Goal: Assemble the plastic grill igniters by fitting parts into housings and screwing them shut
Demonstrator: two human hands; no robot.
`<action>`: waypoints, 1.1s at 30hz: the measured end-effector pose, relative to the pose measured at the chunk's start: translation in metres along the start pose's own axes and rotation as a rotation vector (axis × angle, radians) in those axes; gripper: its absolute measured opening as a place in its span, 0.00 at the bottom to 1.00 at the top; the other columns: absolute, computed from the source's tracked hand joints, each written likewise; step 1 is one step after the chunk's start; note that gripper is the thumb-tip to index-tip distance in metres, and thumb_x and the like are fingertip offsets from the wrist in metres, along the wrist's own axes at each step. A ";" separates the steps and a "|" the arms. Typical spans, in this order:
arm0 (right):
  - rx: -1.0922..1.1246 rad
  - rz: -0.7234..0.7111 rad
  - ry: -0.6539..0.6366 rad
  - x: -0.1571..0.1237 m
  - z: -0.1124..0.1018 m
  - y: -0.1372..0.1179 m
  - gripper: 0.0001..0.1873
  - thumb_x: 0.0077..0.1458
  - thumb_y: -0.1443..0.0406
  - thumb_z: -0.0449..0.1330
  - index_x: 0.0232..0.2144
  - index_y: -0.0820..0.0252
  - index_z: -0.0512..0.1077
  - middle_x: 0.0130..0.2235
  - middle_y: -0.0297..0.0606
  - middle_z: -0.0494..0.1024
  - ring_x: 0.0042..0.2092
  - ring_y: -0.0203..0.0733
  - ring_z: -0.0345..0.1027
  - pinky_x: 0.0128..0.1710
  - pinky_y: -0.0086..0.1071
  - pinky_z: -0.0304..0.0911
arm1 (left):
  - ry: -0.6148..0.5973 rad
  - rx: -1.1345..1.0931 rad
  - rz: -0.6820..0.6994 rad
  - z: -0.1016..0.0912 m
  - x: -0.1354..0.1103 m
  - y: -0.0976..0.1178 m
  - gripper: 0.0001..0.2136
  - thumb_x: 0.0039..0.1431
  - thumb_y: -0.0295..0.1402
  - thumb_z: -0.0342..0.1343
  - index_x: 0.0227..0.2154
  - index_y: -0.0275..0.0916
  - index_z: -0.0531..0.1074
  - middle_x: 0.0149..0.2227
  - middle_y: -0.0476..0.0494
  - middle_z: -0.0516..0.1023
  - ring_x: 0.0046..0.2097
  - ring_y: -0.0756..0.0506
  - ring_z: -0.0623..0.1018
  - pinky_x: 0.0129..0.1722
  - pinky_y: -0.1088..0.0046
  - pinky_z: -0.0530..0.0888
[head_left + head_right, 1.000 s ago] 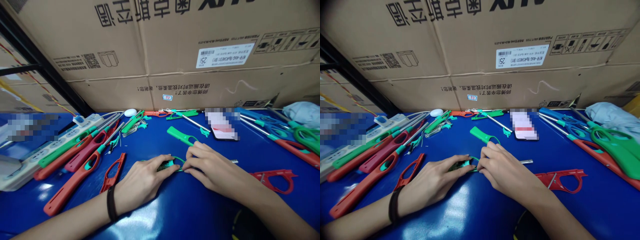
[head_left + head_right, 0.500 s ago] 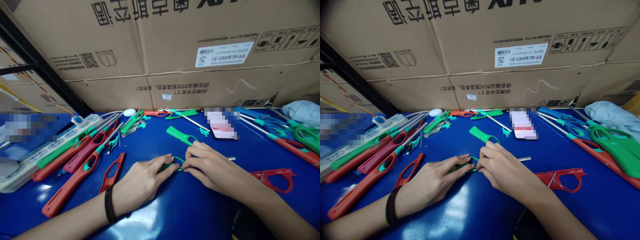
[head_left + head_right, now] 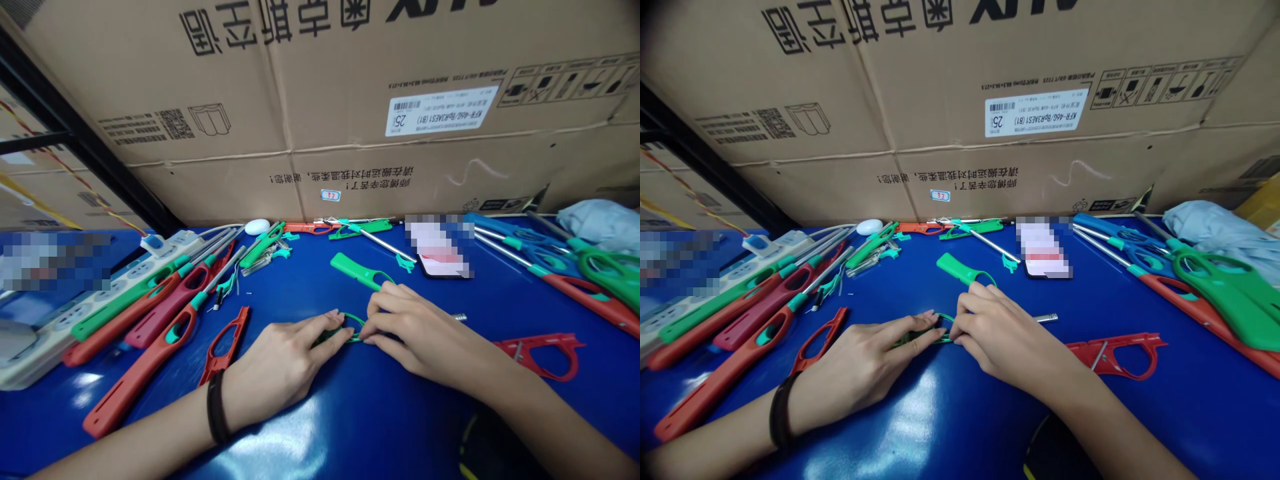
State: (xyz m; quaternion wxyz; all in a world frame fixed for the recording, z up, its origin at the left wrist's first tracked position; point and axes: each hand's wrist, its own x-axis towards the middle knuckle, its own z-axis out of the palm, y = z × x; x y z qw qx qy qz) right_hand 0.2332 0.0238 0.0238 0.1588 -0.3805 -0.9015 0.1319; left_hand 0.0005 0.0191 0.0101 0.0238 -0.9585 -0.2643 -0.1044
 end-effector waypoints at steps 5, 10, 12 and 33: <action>0.078 0.033 -0.030 -0.001 -0.006 0.001 0.05 0.54 0.67 0.61 0.34 0.53 0.76 0.35 0.34 0.73 0.42 0.40 0.66 0.51 0.39 0.58 | 0.015 0.009 0.024 0.003 -0.001 0.000 0.18 0.64 0.25 0.44 0.56 0.37 0.62 0.52 0.37 0.71 0.53 0.42 0.74 0.47 0.67 0.77; 0.083 0.147 0.088 -0.001 -0.011 0.019 0.11 0.55 0.54 0.59 0.29 0.55 0.73 0.35 0.35 0.76 0.41 0.43 0.68 0.45 0.39 0.62 | 0.047 -0.031 0.006 0.003 -0.001 -0.001 0.18 0.63 0.24 0.45 0.55 0.39 0.63 0.51 0.39 0.71 0.53 0.44 0.74 0.47 0.67 0.76; -0.014 0.249 0.233 0.000 -0.009 0.030 0.10 0.56 0.56 0.58 0.32 0.57 0.71 0.37 0.39 0.76 0.41 0.45 0.69 0.43 0.41 0.64 | 0.049 -0.054 0.002 0.002 -0.001 -0.001 0.17 0.64 0.25 0.45 0.55 0.40 0.63 0.52 0.40 0.70 0.51 0.45 0.75 0.45 0.69 0.77; 0.190 0.387 0.154 0.010 0.010 0.038 0.20 0.52 0.59 0.61 0.46 0.64 0.70 0.42 0.45 0.74 0.42 0.44 0.70 0.44 0.40 0.66 | 0.038 -0.225 -0.027 -0.019 0.003 -0.019 0.25 0.55 0.45 0.58 0.54 0.43 0.66 0.54 0.42 0.71 0.55 0.42 0.71 0.60 0.55 0.61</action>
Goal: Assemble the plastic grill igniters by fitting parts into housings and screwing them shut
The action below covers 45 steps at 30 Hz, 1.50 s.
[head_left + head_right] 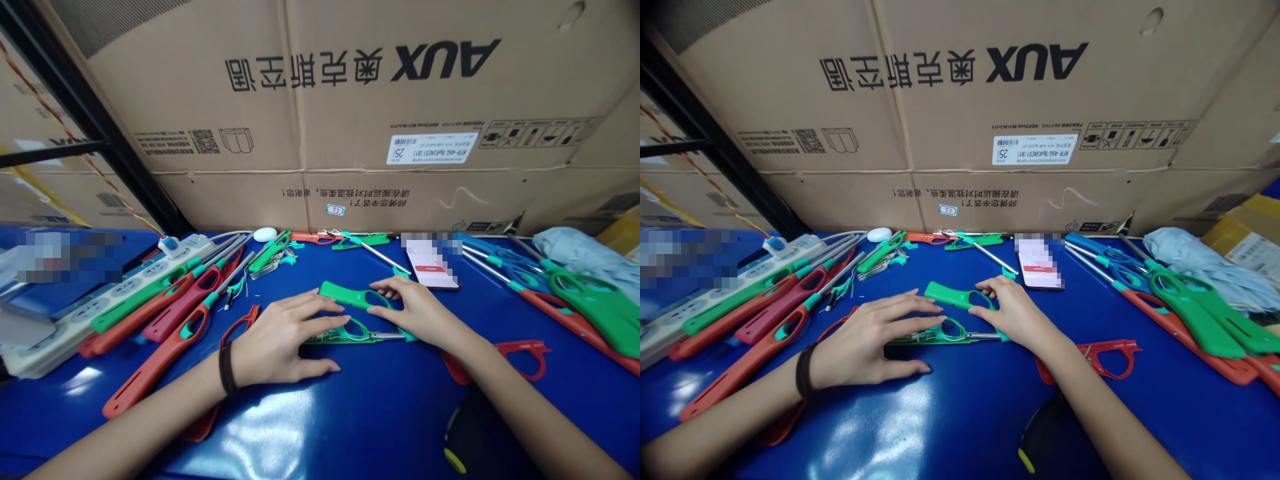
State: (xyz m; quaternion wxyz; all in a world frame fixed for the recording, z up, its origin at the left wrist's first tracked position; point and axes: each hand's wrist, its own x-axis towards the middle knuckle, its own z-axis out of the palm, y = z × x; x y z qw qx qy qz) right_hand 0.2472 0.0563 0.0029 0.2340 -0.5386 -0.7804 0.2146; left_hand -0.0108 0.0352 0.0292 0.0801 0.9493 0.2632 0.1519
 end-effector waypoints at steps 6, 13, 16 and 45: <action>0.034 0.065 -0.164 0.006 -0.008 0.002 0.22 0.50 0.58 0.62 0.46 0.63 0.71 0.41 0.44 0.73 0.42 0.44 0.69 0.41 0.36 0.65 | -0.061 -0.065 -0.016 -0.024 0.002 -0.014 0.30 0.50 0.49 0.61 0.55 0.45 0.66 0.57 0.40 0.67 0.58 0.39 0.67 0.63 0.49 0.48; -0.003 0.049 -0.150 0.010 -0.007 0.001 0.20 0.52 0.59 0.60 0.46 0.63 0.70 0.43 0.46 0.72 0.44 0.46 0.68 0.43 0.39 0.64 | 0.029 -0.142 -0.075 -0.025 0.009 -0.034 0.07 0.61 0.34 0.55 0.37 0.39 0.76 0.42 0.43 0.76 0.46 0.46 0.74 0.53 0.64 0.68; -0.006 0.042 -0.134 0.010 -0.007 0.002 0.19 0.52 0.60 0.60 0.46 0.62 0.70 0.43 0.45 0.73 0.43 0.45 0.68 0.42 0.38 0.64 | -0.007 -0.078 0.009 -0.025 -0.002 -0.026 0.06 0.58 0.37 0.58 0.35 0.43 0.77 0.42 0.46 0.76 0.45 0.46 0.74 0.58 0.59 0.62; 0.044 0.058 -0.160 0.018 -0.009 -0.005 0.24 0.43 0.55 0.67 0.41 0.64 0.73 0.36 0.42 0.75 0.38 0.43 0.70 0.37 0.33 0.65 | 0.143 0.056 -0.093 -0.013 -0.010 -0.023 0.13 0.66 0.34 0.47 0.49 0.42 0.71 0.51 0.42 0.74 0.52 0.44 0.72 0.57 0.56 0.63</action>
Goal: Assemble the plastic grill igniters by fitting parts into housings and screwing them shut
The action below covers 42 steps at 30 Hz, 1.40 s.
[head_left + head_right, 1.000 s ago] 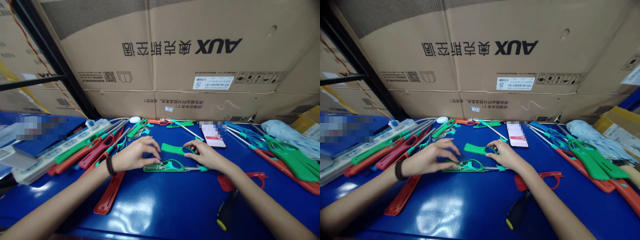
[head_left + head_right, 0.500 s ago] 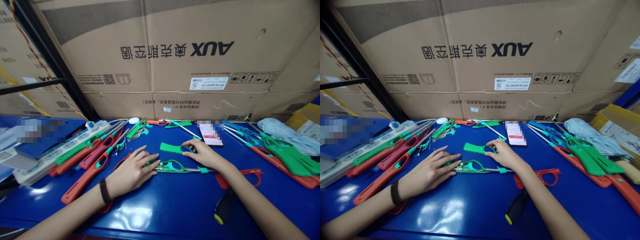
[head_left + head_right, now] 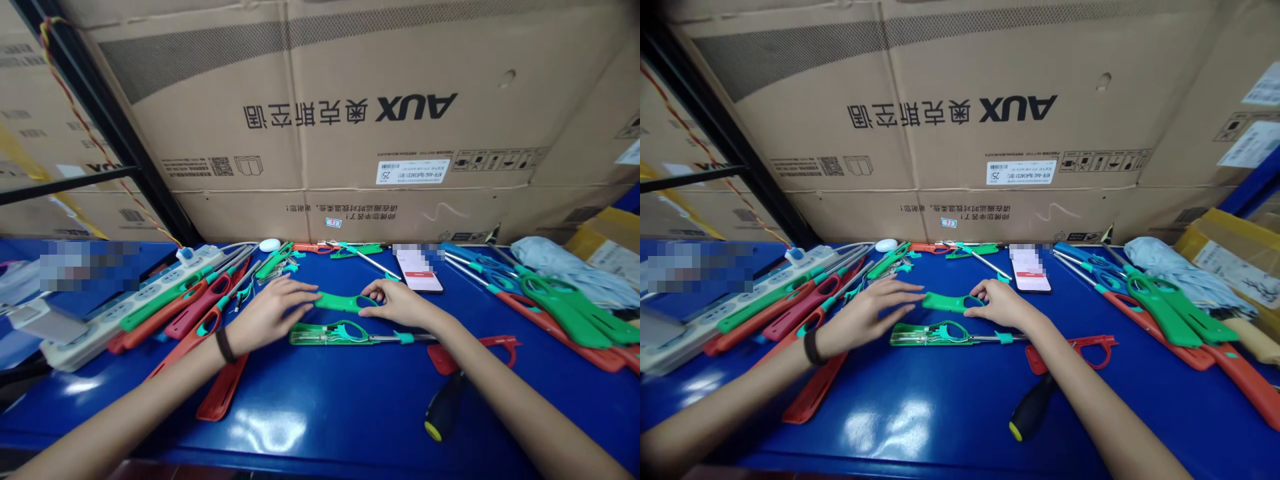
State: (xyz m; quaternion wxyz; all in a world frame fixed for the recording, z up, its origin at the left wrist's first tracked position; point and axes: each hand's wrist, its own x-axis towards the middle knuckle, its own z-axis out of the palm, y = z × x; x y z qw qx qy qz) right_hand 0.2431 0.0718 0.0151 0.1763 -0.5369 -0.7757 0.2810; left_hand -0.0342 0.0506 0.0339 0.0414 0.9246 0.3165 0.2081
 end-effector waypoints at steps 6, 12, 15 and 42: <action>-0.028 -0.021 0.032 -0.001 0.003 0.001 0.15 0.47 0.59 0.65 0.37 0.62 0.73 0.38 0.41 0.74 0.38 0.41 0.69 0.37 0.33 0.65 | -0.203 -0.129 0.063 -0.020 0.012 0.003 0.06 0.58 0.35 0.58 0.34 0.42 0.78 0.34 0.47 0.76 0.38 0.48 0.74 0.44 0.70 0.69; -0.077 -0.095 0.162 -0.014 0.008 -0.005 0.15 0.52 0.65 0.61 0.43 0.61 0.68 0.42 0.43 0.72 0.44 0.44 0.68 0.44 0.39 0.64 | -0.191 0.019 0.098 -0.013 -0.022 0.016 0.11 0.59 0.35 0.56 0.45 0.45 0.74 0.42 0.44 0.75 0.44 0.44 0.72 0.51 0.63 0.66; -0.118 -0.184 0.217 -0.028 0.013 -0.028 0.13 0.54 0.67 0.60 0.43 0.58 0.69 0.46 0.43 0.71 0.50 0.46 0.63 0.51 0.41 0.59 | -0.147 0.019 0.079 -0.006 -0.034 0.014 0.13 0.62 0.32 0.53 0.48 0.46 0.72 0.46 0.43 0.73 0.47 0.44 0.71 0.51 0.62 0.66; -0.340 -0.331 0.264 -0.055 0.064 -0.069 0.13 0.56 0.64 0.60 0.44 0.54 0.74 0.46 0.38 0.78 0.50 0.44 0.67 0.51 0.39 0.59 | 0.080 -0.076 -0.036 0.022 -0.042 0.017 0.08 0.61 0.32 0.54 0.42 0.44 0.74 0.39 0.47 0.75 0.44 0.47 0.74 0.58 0.56 0.61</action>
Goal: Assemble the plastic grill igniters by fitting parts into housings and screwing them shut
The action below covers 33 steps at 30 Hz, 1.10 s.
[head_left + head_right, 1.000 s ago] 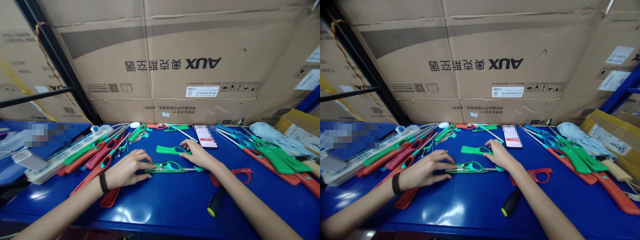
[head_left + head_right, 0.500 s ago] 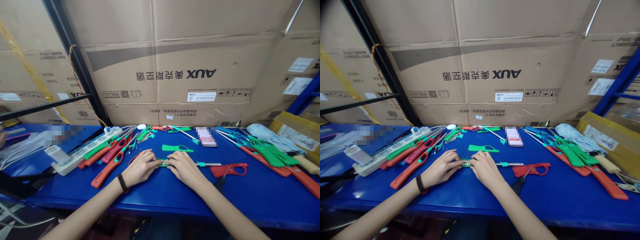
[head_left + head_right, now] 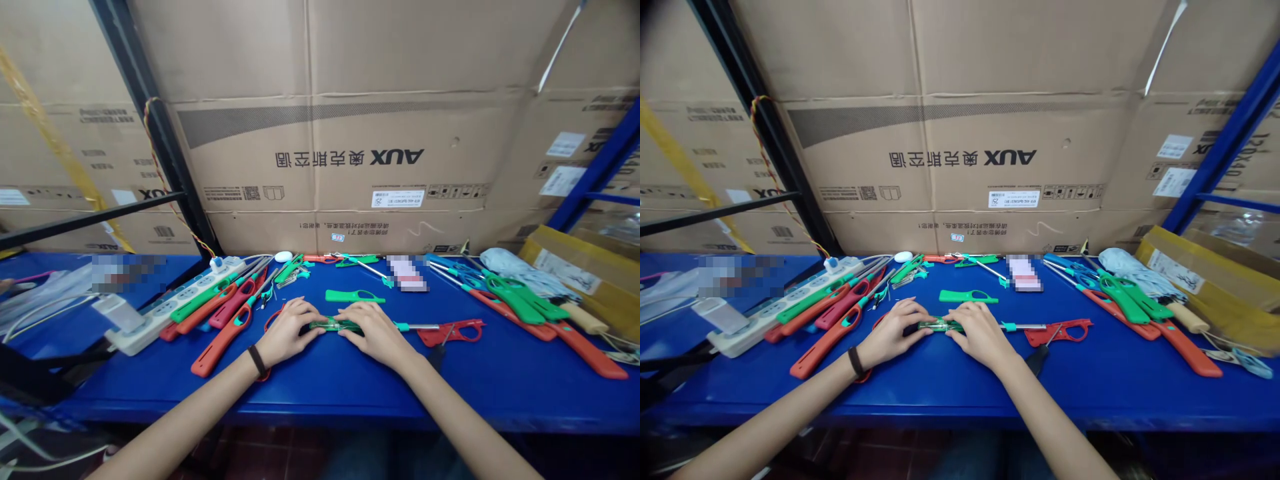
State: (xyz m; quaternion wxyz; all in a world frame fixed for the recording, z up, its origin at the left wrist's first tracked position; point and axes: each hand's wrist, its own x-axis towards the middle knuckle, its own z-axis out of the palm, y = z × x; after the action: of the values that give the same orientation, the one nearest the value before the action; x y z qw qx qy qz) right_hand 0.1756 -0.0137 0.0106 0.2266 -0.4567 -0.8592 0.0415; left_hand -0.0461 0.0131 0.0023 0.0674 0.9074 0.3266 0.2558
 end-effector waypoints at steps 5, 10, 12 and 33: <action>0.002 0.038 0.087 -0.007 0.005 0.001 0.13 0.56 0.63 0.60 0.45 0.56 0.74 0.45 0.40 0.78 0.48 0.47 0.67 0.51 0.43 0.58 | -0.011 -0.045 -0.062 -0.001 0.002 0.001 0.07 0.59 0.35 0.57 0.39 0.42 0.74 0.39 0.48 0.77 0.43 0.46 0.74 0.52 0.62 0.65; 0.015 0.048 0.082 -0.005 0.005 0.000 0.13 0.55 0.62 0.61 0.43 0.57 0.75 0.43 0.41 0.79 0.48 0.47 0.68 0.50 0.43 0.59 | -0.016 -0.068 -0.115 0.000 0.004 0.000 0.09 0.58 0.39 0.57 0.37 0.41 0.75 0.38 0.46 0.76 0.42 0.45 0.73 0.47 0.64 0.66; 0.021 0.047 0.068 -0.004 0.003 0.000 0.12 0.55 0.63 0.61 0.43 0.56 0.75 0.43 0.40 0.79 0.47 0.47 0.68 0.51 0.43 0.58 | -0.014 -0.083 -0.127 -0.001 0.004 -0.001 0.10 0.57 0.41 0.58 0.36 0.40 0.75 0.37 0.46 0.77 0.41 0.45 0.73 0.47 0.65 0.67; 0.041 0.035 -0.122 0.006 -0.011 0.001 0.14 0.53 0.65 0.63 0.44 0.55 0.76 0.47 0.38 0.79 0.49 0.45 0.68 0.52 0.41 0.59 | -0.042 -0.150 -0.155 -0.004 0.005 -0.006 0.09 0.55 0.40 0.60 0.35 0.43 0.78 0.38 0.46 0.74 0.42 0.45 0.71 0.47 0.65 0.67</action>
State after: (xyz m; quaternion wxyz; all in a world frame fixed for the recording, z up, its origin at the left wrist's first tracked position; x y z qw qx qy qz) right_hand 0.1776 -0.0099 0.0223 0.1822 -0.4638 -0.8623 0.0908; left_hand -0.0488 0.0207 0.0061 0.1618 0.8770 0.3742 0.2544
